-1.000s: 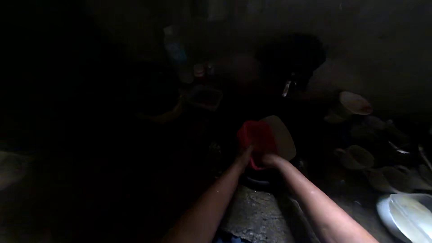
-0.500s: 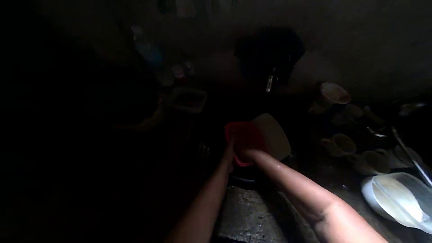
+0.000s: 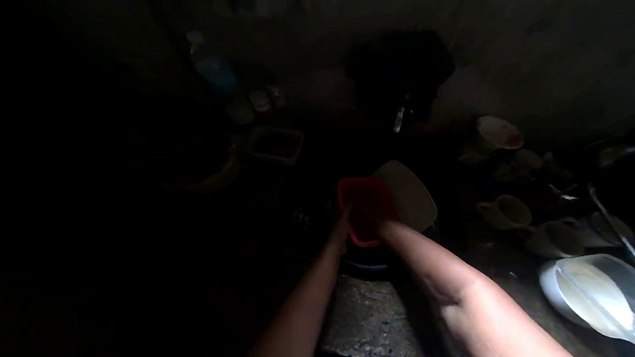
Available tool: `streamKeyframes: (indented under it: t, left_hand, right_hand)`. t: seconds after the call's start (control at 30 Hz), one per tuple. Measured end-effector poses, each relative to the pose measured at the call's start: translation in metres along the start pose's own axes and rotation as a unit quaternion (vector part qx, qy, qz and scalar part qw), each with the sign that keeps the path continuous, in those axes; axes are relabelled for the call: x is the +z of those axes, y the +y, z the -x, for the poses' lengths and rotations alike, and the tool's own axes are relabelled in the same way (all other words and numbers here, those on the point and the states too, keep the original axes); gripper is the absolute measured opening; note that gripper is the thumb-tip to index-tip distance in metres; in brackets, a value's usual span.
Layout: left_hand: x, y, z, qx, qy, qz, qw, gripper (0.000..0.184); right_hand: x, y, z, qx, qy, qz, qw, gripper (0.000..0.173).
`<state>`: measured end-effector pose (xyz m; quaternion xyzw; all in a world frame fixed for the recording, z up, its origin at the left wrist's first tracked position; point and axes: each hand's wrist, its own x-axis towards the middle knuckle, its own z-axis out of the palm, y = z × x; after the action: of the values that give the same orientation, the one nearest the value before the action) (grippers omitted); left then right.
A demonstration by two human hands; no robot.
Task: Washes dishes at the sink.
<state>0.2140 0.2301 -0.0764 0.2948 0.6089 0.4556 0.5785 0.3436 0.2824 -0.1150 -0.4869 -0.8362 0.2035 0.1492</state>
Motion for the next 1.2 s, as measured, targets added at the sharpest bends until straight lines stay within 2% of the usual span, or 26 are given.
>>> streamKeyframes:
  t: [0.03, 0.1, 0.17, 0.2, 0.23, 0.27, 0.33, 0.37, 0.43, 0.5, 0.53, 0.57, 0.63, 0.7, 0.8, 0.87, 0.93, 1.03, 1.1, 1.13, 1.2]
  left_hand:
    - [0.000, -0.001, -0.001, 0.004, 0.002, 0.000, 1.000, 0.057]
    - [0.001, -0.002, 0.001, 0.012, 0.017, 0.004, 1.000, 0.055]
    - [0.001, 0.001, 0.004, 0.000, 0.023, 0.010, 1.000, 0.054]
    - [0.000, 0.001, 0.003, -0.005, 0.025, 0.011, 1.000, 0.054]
    - [-0.001, 0.000, 0.002, -0.007, 0.016, 0.010, 1.000, 0.054]
    - [-0.001, -0.002, 0.001, -0.009, 0.007, 0.015, 1.000, 0.053]
    - [0.001, 0.000, 0.002, -0.016, -0.002, 0.018, 1.000, 0.055]
    - [0.001, 0.001, 0.003, -0.025, -0.005, 0.013, 1.000, 0.058]
    - [0.001, 0.001, 0.005, -0.025, 0.004, -0.004, 1.000, 0.058]
    - [0.001, 0.001, 0.004, -0.014, 0.004, -0.013, 1.000, 0.060]
    - [0.002, 0.001, 0.003, -0.012, 0.009, -0.020, 1.000, 0.063]
    - [0.002, 0.001, 0.003, -0.008, 0.019, -0.025, 0.999, 0.064]
    - [0.002, -0.001, 0.005, 0.004, 0.031, -0.025, 0.999, 0.067]
    - [0.001, 0.001, 0.006, 0.033, 0.035, -0.023, 0.999, 0.070]
    - [0.000, 0.003, 0.007, 0.057, 0.059, -0.016, 0.997, 0.072]
    - [0.000, 0.001, 0.004, 0.067, 0.065, -0.028, 0.995, 0.072]
    - [0.003, 0.000, 0.006, 0.068, 0.054, -0.040, 0.995, 0.071]
    - [0.001, 0.002, 0.010, 0.087, 0.023, -0.060, 0.994, 0.063]
    - [-0.002, 0.004, 0.018, 0.091, -0.004, -0.080, 0.993, 0.060]
    - [-0.003, 0.012, 0.027, 0.075, -0.010, -0.085, 0.994, 0.059]
    - [-0.004, 0.034, 0.044, -0.009, -0.017, -0.072, 0.997, 0.061]
  right_hand:
    - [-0.020, -0.012, -0.009, 0.064, -0.063, 0.016, 0.996, 0.040]
    - [-0.039, -0.031, -0.005, 0.141, -0.107, 0.029, 0.984, 0.041]
    - [-0.060, -0.058, 0.002, 0.222, -0.224, 0.029, 0.948, 0.046]
    - [-0.064, -0.061, 0.007, 0.242, -0.274, 0.003, 0.931, 0.048]
    - [-0.063, -0.060, 0.011, 0.245, -0.286, -0.041, 0.925, 0.048]
    - [-0.059, -0.055, 0.015, 0.227, -0.243, -0.100, 0.938, 0.046]
    - [-0.050, -0.057, 0.004, 0.178, -0.096, -0.211, 0.956, 0.039]
    - [-0.051, -0.064, -0.005, 0.148, -0.070, -0.209, 0.964, 0.039]
    - [-0.043, -0.063, -0.023, 0.052, -0.031, -0.100, 0.993, 0.044]
    - [-0.038, -0.039, -0.035, -0.049, 0.024, 0.000, 0.999, 0.050]
    - [-0.042, -0.032, -0.035, -0.037, 0.034, 0.042, 0.998, 0.049]
    - [-0.044, -0.026, -0.031, 0.011, 0.043, 0.060, 0.997, 0.046]
    - [-0.049, -0.017, -0.017, 0.128, 0.037, 0.019, 0.991, 0.045]
    - [-0.048, -0.015, -0.015, 0.186, 0.057, -0.012, 0.981, 0.045]
    - [-0.040, -0.035, 0.001, 0.247, 0.005, -0.013, 0.969, 0.059]
    - [-0.036, -0.050, 0.012, 0.261, -0.039, 0.035, 0.964, 0.057]
    - [-0.046, -0.063, 0.020, 0.267, -0.103, 0.019, 0.958, 0.055]
    - [-0.048, -0.065, 0.029, 0.190, -0.113, -0.009, 0.975, 0.050]
    - [-0.059, -0.076, 0.029, 0.176, -0.172, 0.016, 0.969, 0.051]
    - [-0.072, -0.092, 0.027, 0.188, -0.207, 0.031, 0.960, 0.045]
    - [-0.093, -0.123, 0.018, 0.219, -0.264, 0.054, 0.938, 0.044]
